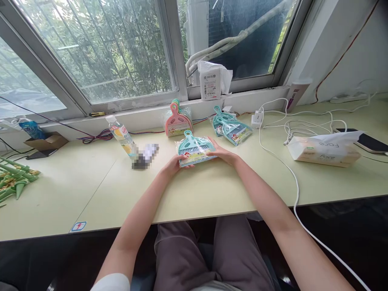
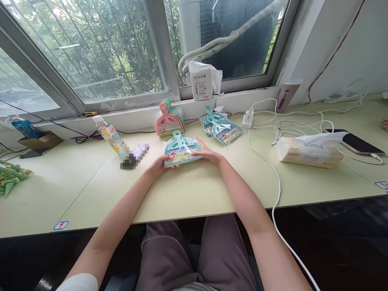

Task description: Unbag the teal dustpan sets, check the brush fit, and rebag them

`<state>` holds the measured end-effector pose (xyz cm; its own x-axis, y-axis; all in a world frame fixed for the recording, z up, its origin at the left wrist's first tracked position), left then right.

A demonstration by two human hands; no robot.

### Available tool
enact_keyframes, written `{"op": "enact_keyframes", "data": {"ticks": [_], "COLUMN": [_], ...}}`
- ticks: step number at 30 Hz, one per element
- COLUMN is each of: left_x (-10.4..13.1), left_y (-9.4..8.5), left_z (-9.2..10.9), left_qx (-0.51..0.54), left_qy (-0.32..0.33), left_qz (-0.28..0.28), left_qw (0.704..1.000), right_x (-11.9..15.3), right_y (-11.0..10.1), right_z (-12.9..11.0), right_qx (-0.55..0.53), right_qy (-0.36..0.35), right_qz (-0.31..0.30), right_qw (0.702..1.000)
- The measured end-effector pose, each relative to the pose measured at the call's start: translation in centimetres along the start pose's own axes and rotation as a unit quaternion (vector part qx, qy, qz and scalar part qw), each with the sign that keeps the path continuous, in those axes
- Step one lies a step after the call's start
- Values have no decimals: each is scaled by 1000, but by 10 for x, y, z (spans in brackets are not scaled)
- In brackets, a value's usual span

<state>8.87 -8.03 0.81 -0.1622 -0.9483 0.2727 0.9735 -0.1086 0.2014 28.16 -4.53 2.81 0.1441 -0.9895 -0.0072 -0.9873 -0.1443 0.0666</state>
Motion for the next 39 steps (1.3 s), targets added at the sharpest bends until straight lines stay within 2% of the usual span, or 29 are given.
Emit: {"op": "enact_keyframes", "data": {"ticks": [2, 5, 10, 15, 19, 24, 29, 32, 36, 39], "left_x": [-1, -2, -1, -1, -3, 0, 14, 15, 13, 19], "left_y": [-2, -2, 1, 2, 0, 2, 15, 17, 10, 16], "left_z": [-1, 0, 1, 1, 3, 18, 33, 29, 26, 31], "left_qx": [9, 20, 16, 6, 14, 8, -92, -134, -126, -141], "left_qy": [-8, -11, -11, -9, 0, 79, 193, 183, 140, 149], "left_qz": [4, 8, -2, -6, 16, 40, 19, 11, 31, 5], "left_qw": [1000, 1000, 1000, 1000, 1000, 996, 977, 974, 982, 979], "right_x": [4, 8, 6, -2, -7, -10, -17, -22, -28, -31], "right_y": [5, 9, 7, 7, 7, 7, -4, -9, -11, -12], "right_z": [-2, -4, -2, 5, 10, 13, 9, 7, 11, 13], "right_qx": [-5, -12, -9, -3, -28, -13, -29, -41, -8, 24], "right_qy": [6, 13, 9, -12, -2, 15, -30, -67, -101, -126], "right_qz": [-35, -47, 11, 42, 55, 59, 108, 123, 130, 129], "right_qw": [999, 999, 1000, 999, 998, 998, 993, 989, 986, 983]}}
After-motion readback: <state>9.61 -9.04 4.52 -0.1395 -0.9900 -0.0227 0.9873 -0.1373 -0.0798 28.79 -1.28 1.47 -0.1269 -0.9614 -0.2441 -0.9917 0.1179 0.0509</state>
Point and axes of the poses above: each hand's wrist, its own x-axis away from the middle knuckle, its own y-axis out of the palm, z = x × y, the point moved 9 cm from there along -x, towards the middle knuckle, and after that the axes turned 14 degrees about z, right-handed, at the moved point
